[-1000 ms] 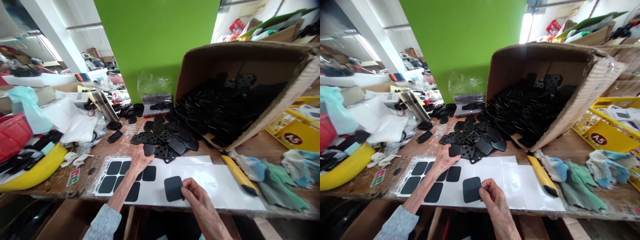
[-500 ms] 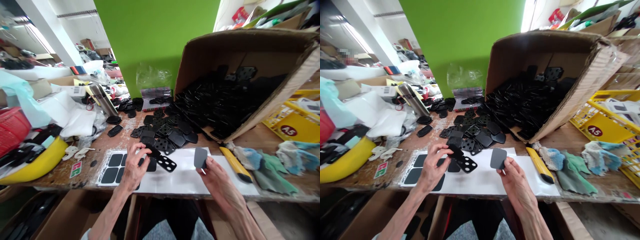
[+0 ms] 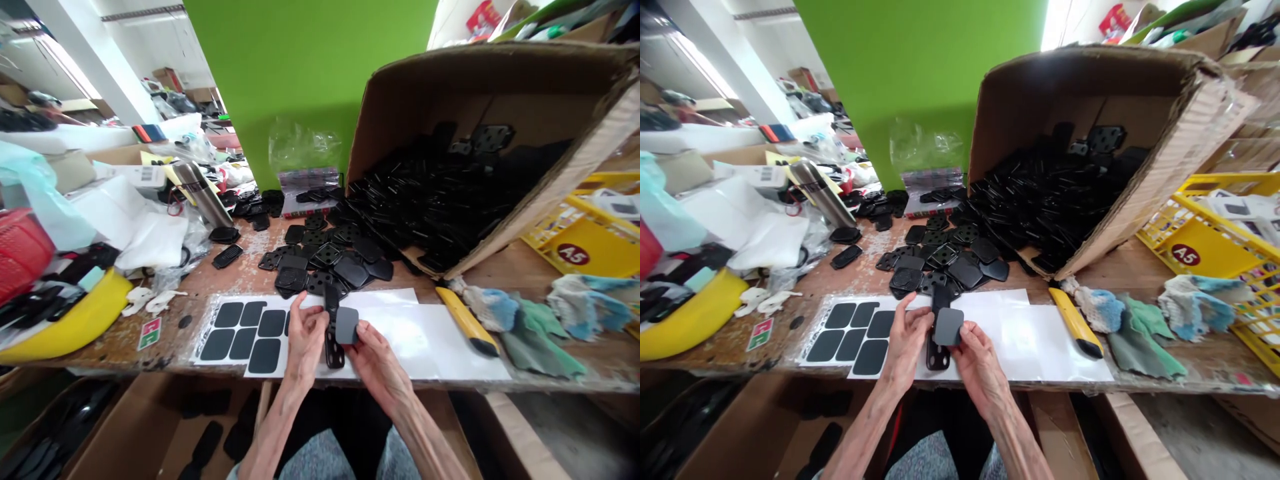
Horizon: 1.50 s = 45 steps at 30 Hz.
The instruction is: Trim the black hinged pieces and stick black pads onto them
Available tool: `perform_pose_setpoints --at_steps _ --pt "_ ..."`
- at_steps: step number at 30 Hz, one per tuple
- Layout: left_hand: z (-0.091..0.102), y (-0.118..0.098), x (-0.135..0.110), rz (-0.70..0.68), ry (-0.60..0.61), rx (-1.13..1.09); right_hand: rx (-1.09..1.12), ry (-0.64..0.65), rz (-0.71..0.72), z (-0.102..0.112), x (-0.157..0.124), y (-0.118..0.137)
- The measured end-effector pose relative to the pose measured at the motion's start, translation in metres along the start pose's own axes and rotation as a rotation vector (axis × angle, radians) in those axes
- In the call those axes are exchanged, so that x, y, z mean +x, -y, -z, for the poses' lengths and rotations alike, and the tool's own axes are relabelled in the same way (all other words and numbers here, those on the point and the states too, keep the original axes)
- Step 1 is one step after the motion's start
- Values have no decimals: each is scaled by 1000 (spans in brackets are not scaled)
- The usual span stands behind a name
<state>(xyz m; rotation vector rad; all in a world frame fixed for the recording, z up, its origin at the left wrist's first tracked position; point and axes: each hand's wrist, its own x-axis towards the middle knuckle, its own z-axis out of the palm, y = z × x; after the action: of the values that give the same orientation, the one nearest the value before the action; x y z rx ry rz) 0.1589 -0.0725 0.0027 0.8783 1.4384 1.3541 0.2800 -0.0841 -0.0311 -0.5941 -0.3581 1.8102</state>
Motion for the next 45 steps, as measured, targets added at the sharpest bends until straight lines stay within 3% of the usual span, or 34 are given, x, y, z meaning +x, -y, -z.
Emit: perform_pose_setpoints --at_steps 3,12,17,23,26,29,36,45 --pt "-4 5 1 60 80 28 23 22 7 -1 -3 3" --pt "-5 12 -7 -74 168 185 -51 -4 34 2 -5 8" --pt "-3 11 -7 -59 244 221 -41 23 72 3 -14 26" --pt "4 -13 -17 366 278 -374 -310 -68 90 11 -41 62" --pt "6 -18 -19 520 260 -514 -444 -122 40 12 -53 68" --pt "5 -20 -21 618 257 -588 -499 -123 -15 8 -61 67" --pt "3 -35 -35 552 253 -591 -448 -16 -113 -12 -70 56" --pt "-2 -33 -46 521 172 -619 -446 -77 -31 -25 -71 22"
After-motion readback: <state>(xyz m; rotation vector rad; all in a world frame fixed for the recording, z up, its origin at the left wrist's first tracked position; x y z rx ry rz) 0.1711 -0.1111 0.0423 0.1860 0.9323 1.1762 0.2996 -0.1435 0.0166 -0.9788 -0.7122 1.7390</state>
